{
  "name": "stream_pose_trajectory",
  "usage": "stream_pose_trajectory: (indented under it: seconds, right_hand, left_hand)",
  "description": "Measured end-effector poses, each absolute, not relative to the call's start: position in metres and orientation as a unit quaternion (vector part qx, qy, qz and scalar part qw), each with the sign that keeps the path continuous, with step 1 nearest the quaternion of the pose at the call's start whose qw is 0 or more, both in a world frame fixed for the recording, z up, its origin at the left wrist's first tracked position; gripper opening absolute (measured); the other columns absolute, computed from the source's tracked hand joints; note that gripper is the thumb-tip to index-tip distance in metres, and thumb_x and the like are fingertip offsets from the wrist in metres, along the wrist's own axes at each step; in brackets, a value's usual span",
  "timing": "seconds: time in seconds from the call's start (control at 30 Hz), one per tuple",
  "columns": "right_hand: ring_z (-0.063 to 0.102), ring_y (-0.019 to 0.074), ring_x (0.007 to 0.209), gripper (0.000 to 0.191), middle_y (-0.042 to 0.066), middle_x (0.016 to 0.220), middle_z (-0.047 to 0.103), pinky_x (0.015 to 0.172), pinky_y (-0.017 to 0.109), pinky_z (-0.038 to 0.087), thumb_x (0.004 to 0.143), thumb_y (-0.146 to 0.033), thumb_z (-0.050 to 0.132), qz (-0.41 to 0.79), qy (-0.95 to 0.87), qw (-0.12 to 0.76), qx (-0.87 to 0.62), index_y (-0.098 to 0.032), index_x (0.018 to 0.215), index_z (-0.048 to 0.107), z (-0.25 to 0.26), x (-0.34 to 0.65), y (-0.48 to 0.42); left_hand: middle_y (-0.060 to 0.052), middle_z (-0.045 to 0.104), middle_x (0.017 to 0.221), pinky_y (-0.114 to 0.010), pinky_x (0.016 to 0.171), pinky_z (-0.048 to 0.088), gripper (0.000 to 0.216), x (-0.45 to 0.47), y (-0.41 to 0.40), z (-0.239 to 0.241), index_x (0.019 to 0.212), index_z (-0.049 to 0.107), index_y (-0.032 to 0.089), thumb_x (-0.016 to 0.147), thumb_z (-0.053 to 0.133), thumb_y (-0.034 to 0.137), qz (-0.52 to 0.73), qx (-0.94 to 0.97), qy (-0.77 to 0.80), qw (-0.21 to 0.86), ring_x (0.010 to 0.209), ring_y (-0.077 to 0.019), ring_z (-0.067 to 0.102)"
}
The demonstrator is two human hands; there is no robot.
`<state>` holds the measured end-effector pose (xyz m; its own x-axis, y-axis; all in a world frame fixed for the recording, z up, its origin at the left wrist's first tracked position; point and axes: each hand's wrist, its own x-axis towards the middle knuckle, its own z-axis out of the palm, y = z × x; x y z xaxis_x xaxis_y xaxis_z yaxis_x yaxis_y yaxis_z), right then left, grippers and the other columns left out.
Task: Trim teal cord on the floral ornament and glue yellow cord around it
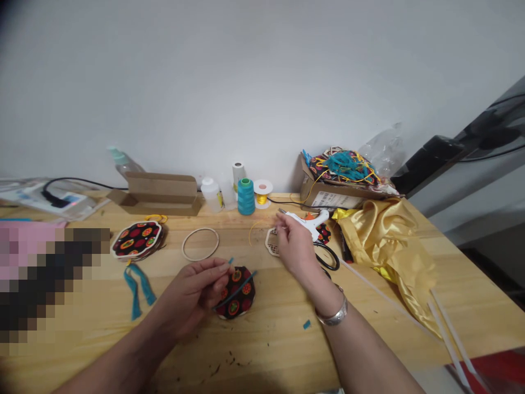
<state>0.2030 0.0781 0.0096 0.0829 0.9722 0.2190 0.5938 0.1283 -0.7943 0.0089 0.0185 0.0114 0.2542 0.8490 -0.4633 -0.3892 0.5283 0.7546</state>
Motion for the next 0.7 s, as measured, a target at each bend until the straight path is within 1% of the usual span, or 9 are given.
stream_pose_trajectory:
  seconds: [0.07,0.13,0.27,0.37,0.47,0.57,0.7]
  right_hand:
    - [0.058,0.0178,0.078,0.034,0.010,0.096,0.064,0.071,0.031,0.044,0.079,-0.019,0.044,0.132,-0.677,0.351,-0.633,-0.013,0.109,0.058,0.017,0.211,0.079]
    - [0.058,0.0194,0.079,0.028,0.010,0.092,0.064,0.071,0.031,0.043,0.081,-0.021,0.043,0.070,-0.708,0.271,-0.648,-0.014,0.101,0.061,0.027,0.219,0.077]
    - [0.057,0.0211,0.074,0.022,0.010,0.081,0.064,0.064,0.030,0.039,0.083,-0.025,0.042,0.018,-0.746,0.091,-0.660,-0.016,0.079,0.062,0.040,0.232,0.060]
    - [0.056,0.0200,0.074,0.017,0.011,0.080,0.062,0.066,0.029,0.038,0.079,-0.018,0.044,0.020,-0.761,0.010,-0.649,-0.015,0.074,0.060,0.038,0.241,0.044]
    - [0.057,0.0199,0.078,0.016,0.013,0.087,0.061,0.070,0.028,0.040,0.078,-0.015,0.045,0.043,-0.750,-0.017,-0.660,-0.012,0.083,0.060,0.031,0.248,0.032]
    - [0.057,0.0222,0.085,0.023,0.016,0.095,0.061,0.074,0.030,0.041,0.078,-0.015,0.046,0.052,-0.737,-0.013,-0.674,-0.009,0.097,0.058,0.023,0.251,0.028]
    - [0.056,0.0250,0.090,0.026,0.018,0.097,0.059,0.078,0.032,0.041,0.077,-0.013,0.045,0.054,-0.723,-0.019,-0.689,-0.007,0.100,0.057,0.019,0.252,0.029]
  left_hand:
    - [0.006,0.042,0.043,-0.016,0.037,0.011,0.018,0.009,0.018,0.012,0.067,0.062,0.011,0.065,0.070,0.027,0.416,0.256,0.450,0.748,0.037,-0.0011,0.028]
    - [0.007,0.040,0.041,-0.016,0.037,0.009,0.019,0.009,0.019,0.013,0.068,0.063,0.010,0.065,0.070,0.027,0.417,0.258,0.449,0.747,0.036,-0.0007,0.025]
    - [0.007,0.040,0.041,-0.017,0.037,0.009,0.022,0.009,0.019,0.015,0.069,0.065,0.009,0.064,0.071,0.030,0.417,0.252,0.456,0.745,0.036,-0.0005,0.024]
    - [0.008,0.038,0.041,-0.017,0.037,0.009,0.023,0.009,0.020,0.016,0.070,0.065,0.009,0.063,0.072,0.029,0.420,0.240,0.455,0.748,0.036,-0.0004,0.023]
    - [0.008,0.036,0.041,-0.016,0.037,0.008,0.022,0.010,0.019,0.017,0.069,0.064,0.009,0.061,0.073,0.028,0.421,0.228,0.451,0.753,0.036,-0.0004,0.022]
    - [0.009,0.034,0.041,-0.016,0.037,0.007,0.022,0.011,0.019,0.017,0.067,0.063,0.010,0.061,0.073,0.029,0.420,0.224,0.449,0.756,0.036,-0.0003,0.021]
    - [0.009,0.033,0.040,-0.016,0.037,0.008,0.022,0.010,0.020,0.016,0.069,0.064,0.010,0.063,0.072,0.030,0.422,0.231,0.445,0.756,0.036,-0.0002,0.020]
